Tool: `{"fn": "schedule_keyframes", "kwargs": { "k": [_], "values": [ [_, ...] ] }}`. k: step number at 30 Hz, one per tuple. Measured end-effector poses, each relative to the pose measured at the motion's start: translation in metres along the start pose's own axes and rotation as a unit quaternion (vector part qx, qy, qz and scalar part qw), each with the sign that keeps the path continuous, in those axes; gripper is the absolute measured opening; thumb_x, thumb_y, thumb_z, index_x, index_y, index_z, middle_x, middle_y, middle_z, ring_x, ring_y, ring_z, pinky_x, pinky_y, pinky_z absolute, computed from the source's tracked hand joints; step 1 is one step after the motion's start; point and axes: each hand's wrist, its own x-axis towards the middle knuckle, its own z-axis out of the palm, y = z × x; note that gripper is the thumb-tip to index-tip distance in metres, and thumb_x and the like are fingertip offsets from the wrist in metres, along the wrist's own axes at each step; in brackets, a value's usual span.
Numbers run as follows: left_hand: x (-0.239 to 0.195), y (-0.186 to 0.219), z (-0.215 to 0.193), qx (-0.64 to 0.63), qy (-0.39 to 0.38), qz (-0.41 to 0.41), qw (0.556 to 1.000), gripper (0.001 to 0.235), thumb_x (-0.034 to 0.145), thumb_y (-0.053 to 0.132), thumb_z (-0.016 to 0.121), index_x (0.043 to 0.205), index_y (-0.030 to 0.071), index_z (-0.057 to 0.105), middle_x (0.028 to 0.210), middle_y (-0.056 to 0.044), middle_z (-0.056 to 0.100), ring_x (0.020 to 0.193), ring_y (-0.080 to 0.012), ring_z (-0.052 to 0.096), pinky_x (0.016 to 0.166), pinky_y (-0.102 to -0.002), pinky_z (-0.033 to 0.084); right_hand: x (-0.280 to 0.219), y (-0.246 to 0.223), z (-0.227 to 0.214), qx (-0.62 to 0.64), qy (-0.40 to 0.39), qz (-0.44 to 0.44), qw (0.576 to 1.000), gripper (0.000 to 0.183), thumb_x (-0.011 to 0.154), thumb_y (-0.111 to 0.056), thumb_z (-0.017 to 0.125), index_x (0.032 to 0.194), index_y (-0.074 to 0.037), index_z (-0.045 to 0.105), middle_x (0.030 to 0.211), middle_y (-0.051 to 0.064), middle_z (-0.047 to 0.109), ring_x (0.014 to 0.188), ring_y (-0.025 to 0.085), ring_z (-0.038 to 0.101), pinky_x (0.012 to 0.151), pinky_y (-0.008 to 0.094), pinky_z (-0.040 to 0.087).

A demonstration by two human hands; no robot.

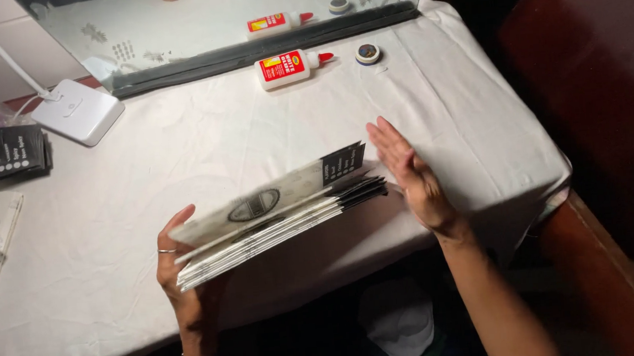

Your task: Applying glue to the edges of paper packaging sheets and stacking them into a neat pile.

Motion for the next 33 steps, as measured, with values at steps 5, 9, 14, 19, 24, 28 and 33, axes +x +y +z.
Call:
{"fn": "schedule_keyframes", "kwargs": {
  "k": [5,9,14,19,24,28,33],
  "values": [
    [-0.002,-0.002,0.001,-0.069,-0.007,-0.018,0.997,0.063,0.087,0.002,0.071,0.144,-0.007,0.047,0.107,-0.026,0.07,0.096,-0.0269,0.068,0.094,-0.038,0.056,-0.005,-0.01,-0.018,-0.131,0.113,0.018,0.985,0.018,0.099,0.002,0.061,0.114,0.004,0.072,0.103,0.016,0.076,0.1,0.022,0.073,0.098,0.036,0.058],
    [-0.002,-0.011,-0.003,0.0,-0.016,0.013,1.0,0.064,0.085,0.004,0.075,0.142,-0.007,0.048,0.105,-0.024,0.072,0.098,-0.027,0.069,0.095,-0.037,0.055,-0.014,-0.002,-0.027,-0.174,0.081,0.001,0.981,0.011,0.091,0.003,0.073,0.101,0.002,0.074,0.101,0.015,0.076,0.097,0.022,0.075,0.094,0.034,0.06],
    [-0.001,-0.026,-0.012,-0.044,-0.056,0.001,0.997,0.071,0.083,0.005,0.075,0.146,-0.007,0.043,0.107,-0.025,0.072,0.099,-0.0267,0.07,0.095,-0.037,0.055,-0.01,-0.001,-0.026,-0.202,0.066,-0.031,0.977,0.006,0.088,0.003,0.076,0.092,0.0,0.075,0.094,0.013,0.076,0.089,0.019,0.074,0.083,0.031,0.061],
    [0.002,-0.033,-0.025,-0.078,-0.1,-0.01,0.992,0.078,0.081,0.006,0.075,0.149,-0.006,0.039,0.108,-0.026,0.072,0.104,-0.0285,0.07,0.096,-0.039,0.055,-0.004,-0.009,-0.025,-0.215,0.044,-0.051,0.974,0.006,0.089,0.001,0.075,0.093,-0.004,0.078,0.093,0.011,0.076,0.086,0.018,0.073,0.082,0.03,0.06],
    [0.003,-0.029,-0.024,-0.07,-0.121,0.009,0.99,0.083,0.078,0.016,0.078,0.148,-0.008,0.038,0.103,-0.026,0.073,0.101,-0.0319,0.072,0.096,-0.041,0.056,0.002,-0.014,-0.027,-0.219,0.034,-0.046,0.974,0.007,0.092,0.0,0.074,0.095,-0.004,0.079,0.09,0.01,0.076,0.085,0.016,0.072,0.082,0.032,0.059],
    [0.003,-0.035,-0.025,-0.083,-0.116,0.013,0.99,0.085,0.078,0.017,0.078,0.148,-0.01,0.037,0.102,-0.027,0.072,0.1,-0.032,0.072,0.095,-0.041,0.056,0.001,-0.005,-0.033,-0.24,0.031,-0.03,0.97,0.007,0.094,-0.003,0.072,0.096,-0.005,0.079,0.085,0.01,0.076,0.081,0.016,0.071,0.078,0.033,0.059],
    [0.002,-0.017,-0.015,-0.1,-0.113,0.006,0.989,0.087,0.079,0.022,0.077,0.148,-0.01,0.036,0.103,-0.029,0.071,0.101,-0.033,0.071,0.095,-0.043,0.057,-0.003,-0.004,-0.034,-0.258,0.035,-0.016,0.965,0.006,0.096,-0.007,0.072,0.098,-0.007,0.078,0.082,0.01,0.076,0.079,0.015,0.07,0.077,0.035,0.058]
  ]
}}
